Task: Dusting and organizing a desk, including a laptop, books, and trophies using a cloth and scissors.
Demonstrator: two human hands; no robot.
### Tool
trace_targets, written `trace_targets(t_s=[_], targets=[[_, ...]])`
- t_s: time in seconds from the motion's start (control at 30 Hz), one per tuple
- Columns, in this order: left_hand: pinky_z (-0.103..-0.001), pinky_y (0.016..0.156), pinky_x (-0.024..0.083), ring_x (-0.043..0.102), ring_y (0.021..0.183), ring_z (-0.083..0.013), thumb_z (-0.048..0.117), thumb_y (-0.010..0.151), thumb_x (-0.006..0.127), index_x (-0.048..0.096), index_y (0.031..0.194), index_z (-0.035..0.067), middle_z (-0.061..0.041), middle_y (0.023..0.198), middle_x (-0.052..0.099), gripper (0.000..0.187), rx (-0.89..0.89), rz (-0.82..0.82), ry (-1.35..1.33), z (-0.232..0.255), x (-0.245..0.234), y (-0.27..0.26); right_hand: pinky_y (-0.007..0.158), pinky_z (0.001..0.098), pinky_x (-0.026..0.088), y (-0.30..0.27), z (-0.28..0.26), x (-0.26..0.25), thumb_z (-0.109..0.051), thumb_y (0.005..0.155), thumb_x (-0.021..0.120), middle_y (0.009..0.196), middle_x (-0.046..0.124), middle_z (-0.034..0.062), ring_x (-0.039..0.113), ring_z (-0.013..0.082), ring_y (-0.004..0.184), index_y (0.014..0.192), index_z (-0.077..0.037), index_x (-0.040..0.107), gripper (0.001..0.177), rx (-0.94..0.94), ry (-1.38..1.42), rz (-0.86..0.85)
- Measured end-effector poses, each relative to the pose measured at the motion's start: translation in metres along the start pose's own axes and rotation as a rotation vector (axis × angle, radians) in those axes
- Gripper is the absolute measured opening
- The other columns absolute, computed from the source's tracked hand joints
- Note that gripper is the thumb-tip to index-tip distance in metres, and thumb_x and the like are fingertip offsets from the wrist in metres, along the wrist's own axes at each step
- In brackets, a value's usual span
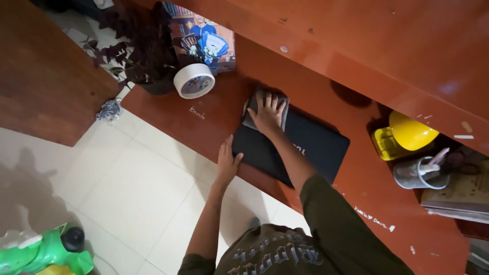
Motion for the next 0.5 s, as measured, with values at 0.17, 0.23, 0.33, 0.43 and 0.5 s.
trace_targets(t_s=[0.17,0.23,0.33,0.43,0.5], targets=[[-0.049,0.114,0.037,0.046,0.135,-0.0431,0.022,0.095,0.071,0.034,0.157,0.001,-0.024,0.150,0.047,0.076,-0.015,-0.019,0.033,-0.007,0.004,0.001,0.119,0.0739,0.009,0.012,-0.007,0.004,-0.059,0.105,0.035,0.166,0.022,0.0222,0.020,0.0470,0.152,0.164,-0.017,0.025,0.074,0.066,0.008,-0.085],[-0.049,0.113,0.037,0.047,0.134,-0.0423,0.022,0.093,0.071,0.033,0.158,0.001,-0.023,0.148,0.048,0.077,-0.040,-0.032,0.041,-0.011,0.007,0.000,0.120,0.0732,0.008,0.003,-0.010,0.005,-0.059,0.105,0.034,0.166,0.022,0.0211,0.019,0.0466,0.152,0.164,-0.019,0.026,0.072,0.076,-0.006,-0.105],[-0.047,0.113,0.039,0.051,0.130,-0.0391,0.020,0.090,0.074,0.030,0.160,0.003,-0.020,0.139,0.053,0.085,-0.188,-0.082,0.031,-0.021,0.013,0.001,0.117,0.0747,0.005,-0.019,-0.021,0.002,-0.060,0.104,0.035,0.171,0.014,0.0183,0.013,0.0430,0.155,0.158,-0.022,0.033,0.067,0.006,-0.042,-0.006],[-0.046,0.119,0.036,0.046,0.140,-0.0392,0.031,0.094,0.062,0.025,0.163,0.004,-0.021,0.153,0.047,0.083,-0.215,-0.054,-0.022,-0.031,0.014,-0.004,0.115,0.0755,0.003,-0.049,-0.038,0.004,-0.060,0.103,0.034,0.169,0.010,0.0165,0.007,0.0439,0.154,0.158,-0.023,0.032,0.066,-0.066,-0.057,0.002],[-0.050,0.127,0.021,0.022,0.158,-0.0395,0.063,0.105,0.035,0.009,0.166,0.006,-0.022,0.172,0.018,0.087,-0.264,-0.006,-0.434,-0.035,0.011,-0.003,0.118,0.0734,0.004,-0.071,-0.049,0.003,-0.061,0.102,0.037,0.171,0.009,0.0148,0.006,0.0424,0.156,0.160,-0.023,0.031,0.070,-0.112,-0.041,-0.035]])
Point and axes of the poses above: each hand's wrist, its own y-axis towards the middle knuckle, its own x-axis out of the palm, z = x × y, the point moved 1 cm from there along y, towards the middle knuckle
